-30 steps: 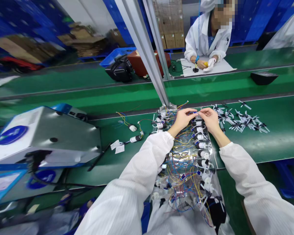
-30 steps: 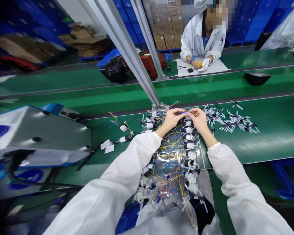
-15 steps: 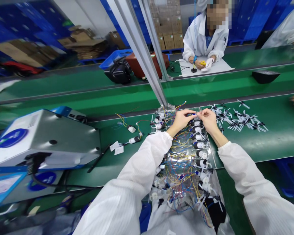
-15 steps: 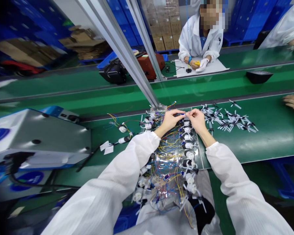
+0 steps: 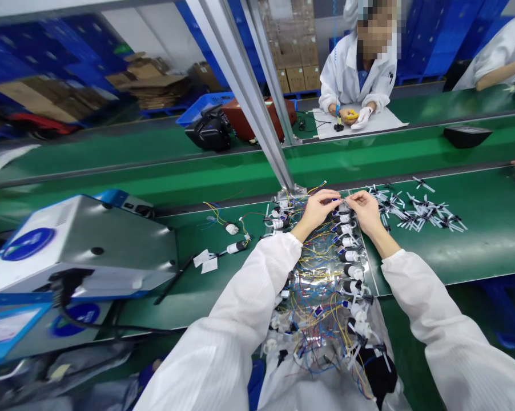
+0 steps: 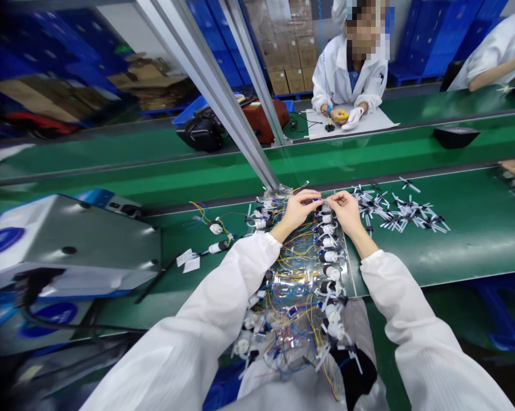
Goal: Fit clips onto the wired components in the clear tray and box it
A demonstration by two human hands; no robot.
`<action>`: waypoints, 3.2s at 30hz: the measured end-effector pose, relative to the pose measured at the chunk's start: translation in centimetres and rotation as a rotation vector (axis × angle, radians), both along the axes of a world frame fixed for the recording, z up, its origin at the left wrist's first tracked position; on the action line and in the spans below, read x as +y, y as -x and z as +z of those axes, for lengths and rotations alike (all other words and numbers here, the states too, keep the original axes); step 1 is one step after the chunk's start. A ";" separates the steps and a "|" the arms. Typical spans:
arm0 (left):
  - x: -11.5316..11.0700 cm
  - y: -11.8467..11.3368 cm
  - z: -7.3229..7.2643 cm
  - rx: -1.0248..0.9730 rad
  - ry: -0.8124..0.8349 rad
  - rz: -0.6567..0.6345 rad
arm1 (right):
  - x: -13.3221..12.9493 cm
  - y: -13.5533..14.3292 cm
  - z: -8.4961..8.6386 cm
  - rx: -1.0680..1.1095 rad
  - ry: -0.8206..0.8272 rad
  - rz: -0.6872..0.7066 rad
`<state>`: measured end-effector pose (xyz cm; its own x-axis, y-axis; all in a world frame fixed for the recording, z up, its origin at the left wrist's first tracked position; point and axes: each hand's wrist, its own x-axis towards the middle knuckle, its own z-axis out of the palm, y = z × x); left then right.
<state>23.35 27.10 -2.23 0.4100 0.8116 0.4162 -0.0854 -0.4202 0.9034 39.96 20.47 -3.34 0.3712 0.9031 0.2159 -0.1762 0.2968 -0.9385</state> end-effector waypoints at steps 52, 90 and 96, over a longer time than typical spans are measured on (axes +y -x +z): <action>-0.6 0.0 0.1 0.003 0.069 0.041 | -0.3 0.1 0.4 -0.035 0.047 0.018; -0.8 0.5 0.5 0.121 -0.180 0.018 | -0.7 0.1 0.2 -0.089 0.045 0.034; -1.0 0.8 1.1 0.200 -0.350 -0.008 | -0.9 -0.3 0.3 -0.194 0.034 0.039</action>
<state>22.54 26.14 -1.08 0.5167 0.6315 0.5782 0.0726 -0.7052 0.7053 40.27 19.61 -3.05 0.2905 0.9239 0.2492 -0.0017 0.2609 -0.9654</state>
